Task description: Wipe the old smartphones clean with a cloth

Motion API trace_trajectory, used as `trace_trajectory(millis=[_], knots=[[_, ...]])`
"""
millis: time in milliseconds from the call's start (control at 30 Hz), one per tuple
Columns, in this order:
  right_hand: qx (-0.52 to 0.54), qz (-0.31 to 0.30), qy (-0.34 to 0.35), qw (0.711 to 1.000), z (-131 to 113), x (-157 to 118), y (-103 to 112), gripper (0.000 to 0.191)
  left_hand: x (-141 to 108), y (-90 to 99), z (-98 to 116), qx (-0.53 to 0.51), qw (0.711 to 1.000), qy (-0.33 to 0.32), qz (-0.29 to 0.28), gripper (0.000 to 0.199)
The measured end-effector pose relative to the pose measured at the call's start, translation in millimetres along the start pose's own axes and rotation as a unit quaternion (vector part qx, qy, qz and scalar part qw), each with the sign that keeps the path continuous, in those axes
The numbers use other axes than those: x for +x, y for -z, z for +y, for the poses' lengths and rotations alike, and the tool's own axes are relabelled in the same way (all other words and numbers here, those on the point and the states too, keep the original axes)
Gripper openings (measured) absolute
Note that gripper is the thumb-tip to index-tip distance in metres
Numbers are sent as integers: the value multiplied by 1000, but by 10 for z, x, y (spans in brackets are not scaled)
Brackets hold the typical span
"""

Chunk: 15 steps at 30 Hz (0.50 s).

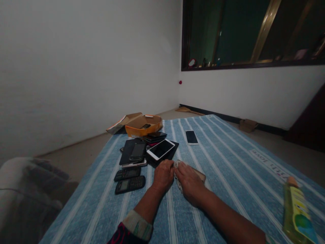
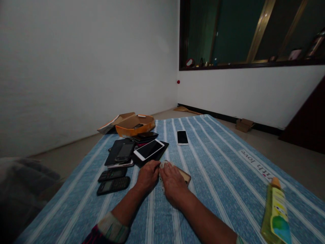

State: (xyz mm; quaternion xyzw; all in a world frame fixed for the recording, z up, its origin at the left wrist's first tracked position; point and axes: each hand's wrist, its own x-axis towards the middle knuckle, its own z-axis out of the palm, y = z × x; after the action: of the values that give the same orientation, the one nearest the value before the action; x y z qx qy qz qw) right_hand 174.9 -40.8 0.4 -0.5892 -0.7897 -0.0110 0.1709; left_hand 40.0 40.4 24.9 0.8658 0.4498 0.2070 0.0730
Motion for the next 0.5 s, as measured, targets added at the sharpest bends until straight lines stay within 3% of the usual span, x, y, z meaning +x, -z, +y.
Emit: trace_trajectory(millis=[133, 367, 500], knots=[[-4, 21, 6, 1000, 73, -123, -23, 57, 5, -26, -1, -6, 1000, 4, -1, 23], [10, -3, -32, 999, -69, 190, 63, 58, 9, 15, 9, -12, 1000, 9, -2, 24], [-7, 3, -21, 1000, -84, 122, 50, 59, 10, 12, -3, -15, 1000, 10, -3, 27]])
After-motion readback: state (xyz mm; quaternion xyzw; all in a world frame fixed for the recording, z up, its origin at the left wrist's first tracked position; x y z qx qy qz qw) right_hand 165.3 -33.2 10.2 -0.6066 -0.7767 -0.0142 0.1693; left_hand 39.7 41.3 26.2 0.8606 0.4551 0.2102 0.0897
